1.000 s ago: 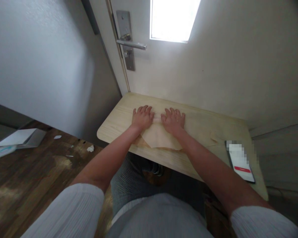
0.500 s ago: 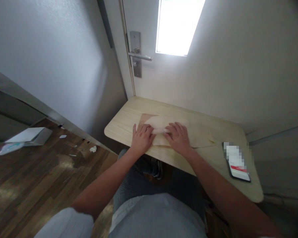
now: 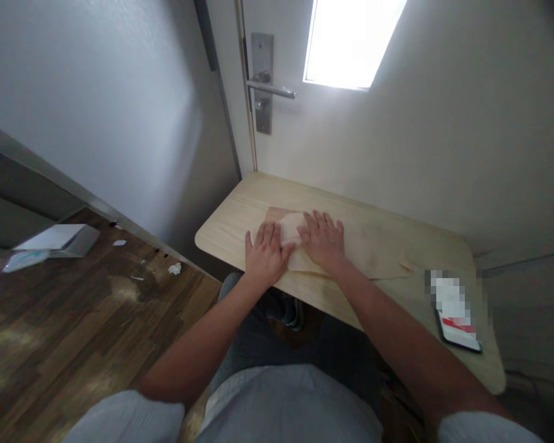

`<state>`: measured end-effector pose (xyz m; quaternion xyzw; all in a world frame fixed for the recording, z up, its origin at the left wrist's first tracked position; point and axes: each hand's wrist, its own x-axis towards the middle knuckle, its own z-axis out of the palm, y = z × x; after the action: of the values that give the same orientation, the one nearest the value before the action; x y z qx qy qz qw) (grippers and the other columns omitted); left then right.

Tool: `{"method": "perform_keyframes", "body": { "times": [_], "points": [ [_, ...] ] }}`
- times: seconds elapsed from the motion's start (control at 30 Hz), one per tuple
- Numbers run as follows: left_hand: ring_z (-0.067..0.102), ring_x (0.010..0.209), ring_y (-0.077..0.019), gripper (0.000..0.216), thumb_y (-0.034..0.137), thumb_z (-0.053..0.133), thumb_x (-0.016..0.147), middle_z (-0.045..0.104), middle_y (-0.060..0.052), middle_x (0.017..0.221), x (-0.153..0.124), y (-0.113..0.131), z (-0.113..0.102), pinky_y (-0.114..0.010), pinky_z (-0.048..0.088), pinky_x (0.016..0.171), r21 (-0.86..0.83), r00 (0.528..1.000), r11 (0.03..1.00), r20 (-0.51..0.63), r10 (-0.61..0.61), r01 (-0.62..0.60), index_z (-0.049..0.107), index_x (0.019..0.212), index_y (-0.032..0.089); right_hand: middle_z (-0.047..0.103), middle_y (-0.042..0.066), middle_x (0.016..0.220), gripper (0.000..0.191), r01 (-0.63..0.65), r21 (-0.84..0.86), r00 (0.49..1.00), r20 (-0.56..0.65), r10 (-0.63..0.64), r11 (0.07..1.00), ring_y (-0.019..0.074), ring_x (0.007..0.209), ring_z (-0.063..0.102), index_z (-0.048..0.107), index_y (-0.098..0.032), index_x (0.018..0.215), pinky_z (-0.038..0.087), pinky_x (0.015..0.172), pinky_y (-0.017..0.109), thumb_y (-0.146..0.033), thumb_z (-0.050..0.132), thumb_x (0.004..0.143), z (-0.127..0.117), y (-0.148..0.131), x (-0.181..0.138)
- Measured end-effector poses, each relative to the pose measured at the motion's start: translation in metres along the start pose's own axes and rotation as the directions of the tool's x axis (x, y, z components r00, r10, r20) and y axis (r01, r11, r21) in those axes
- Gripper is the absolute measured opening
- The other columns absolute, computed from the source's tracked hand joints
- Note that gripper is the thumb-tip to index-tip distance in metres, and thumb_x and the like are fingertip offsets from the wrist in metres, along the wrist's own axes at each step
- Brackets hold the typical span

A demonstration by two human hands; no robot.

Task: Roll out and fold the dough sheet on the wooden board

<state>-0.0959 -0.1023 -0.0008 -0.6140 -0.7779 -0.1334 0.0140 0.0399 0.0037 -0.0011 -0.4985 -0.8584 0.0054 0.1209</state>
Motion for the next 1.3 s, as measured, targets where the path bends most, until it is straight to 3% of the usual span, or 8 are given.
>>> {"method": "perform_keyframes", "body": {
  "times": [0.37, 0.6, 0.7, 0.97, 1.13, 1.3],
  "points": [
    [0.029, 0.149, -0.0310, 0.061, 0.055, 0.014, 0.104, 0.037, -0.004, 0.162, 0.056, -0.026, 0.004, -0.059, 0.016, 0.122, -0.022, 0.998, 1.000, 0.065, -0.007, 0.009, 0.038, 0.153, 0.029, 0.040, 0.009, 0.159, 0.060, -0.024, 0.023, 0.996, 0.091, 0.021, 0.999, 0.0362, 0.145, 0.032, 0.040, -0.028, 0.154, 0.020, 0.116, 0.061, -0.054, 0.027, 0.102, 0.010, -0.006, 0.060],
    [0.026, 0.151, -0.0304, 0.062, 0.057, 0.011, 0.102, 0.034, -0.002, 0.164, 0.101, -0.046, 0.010, -0.064, 0.020, 0.120, -0.052, 0.973, 0.998, 0.229, -0.017, 0.030, 0.036, 0.154, 0.034, 0.042, 0.013, 0.158, 0.067, -0.037, 0.063, 0.992, 0.125, 0.029, 0.997, 0.0377, 0.142, 0.036, 0.039, -0.022, 0.154, 0.024, 0.114, 0.064, -0.059, 0.026, 0.100, 0.020, -0.008, 0.099],
    [0.027, 0.150, -0.0306, 0.061, 0.055, 0.011, 0.103, 0.034, -0.002, 0.163, 0.111, -0.051, 0.011, -0.065, 0.021, 0.119, -0.064, 0.971, 0.998, 0.241, -0.014, 0.030, 0.038, 0.153, 0.033, 0.045, 0.015, 0.155, 0.067, -0.050, 0.059, 0.990, 0.132, 0.042, 0.997, 0.0372, 0.139, 0.040, 0.041, -0.020, 0.153, 0.026, 0.113, 0.063, -0.059, 0.026, 0.100, 0.022, -0.009, 0.107],
    [0.033, 0.147, -0.0294, 0.059, 0.051, 0.012, 0.104, 0.040, -0.005, 0.160, 0.086, -0.040, 0.008, -0.063, 0.023, 0.118, -0.032, 0.992, 0.999, 0.126, 0.002, 0.002, 0.042, 0.151, 0.029, 0.050, 0.012, 0.151, 0.060, -0.078, 0.042, 0.997, 0.023, 0.077, 0.996, 0.0341, 0.136, 0.043, 0.048, -0.022, 0.148, 0.029, 0.111, 0.057, -0.055, 0.029, 0.101, 0.019, -0.010, 0.080],
    [0.033, 0.147, -0.0300, 0.057, 0.047, 0.016, 0.105, 0.042, -0.007, 0.159, 0.054, -0.027, 0.005, -0.061, 0.016, 0.121, 0.009, 0.999, 0.999, -0.010, 0.040, -0.039, 0.043, 0.150, 0.026, 0.053, 0.012, 0.149, 0.055, -0.087, 0.019, 0.994, -0.059, 0.088, 0.996, 0.0323, 0.135, 0.044, 0.052, -0.023, 0.145, 0.026, 0.112, 0.055, -0.051, 0.030, 0.103, 0.018, -0.010, 0.049],
    [0.029, 0.150, -0.0300, 0.056, 0.050, 0.022, 0.104, 0.040, -0.007, 0.160, 0.021, -0.018, 0.003, -0.060, 0.009, 0.123, 0.024, 0.996, 0.997, -0.046, 0.070, -0.069, 0.043, 0.151, 0.026, 0.051, 0.012, 0.150, 0.053, -0.088, -0.020, 0.992, -0.087, 0.086, 0.996, 0.0334, 0.136, 0.041, 0.055, -0.021, 0.142, 0.026, 0.110, 0.054, -0.047, 0.030, 0.104, 0.013, -0.010, 0.012]
  ]
}}
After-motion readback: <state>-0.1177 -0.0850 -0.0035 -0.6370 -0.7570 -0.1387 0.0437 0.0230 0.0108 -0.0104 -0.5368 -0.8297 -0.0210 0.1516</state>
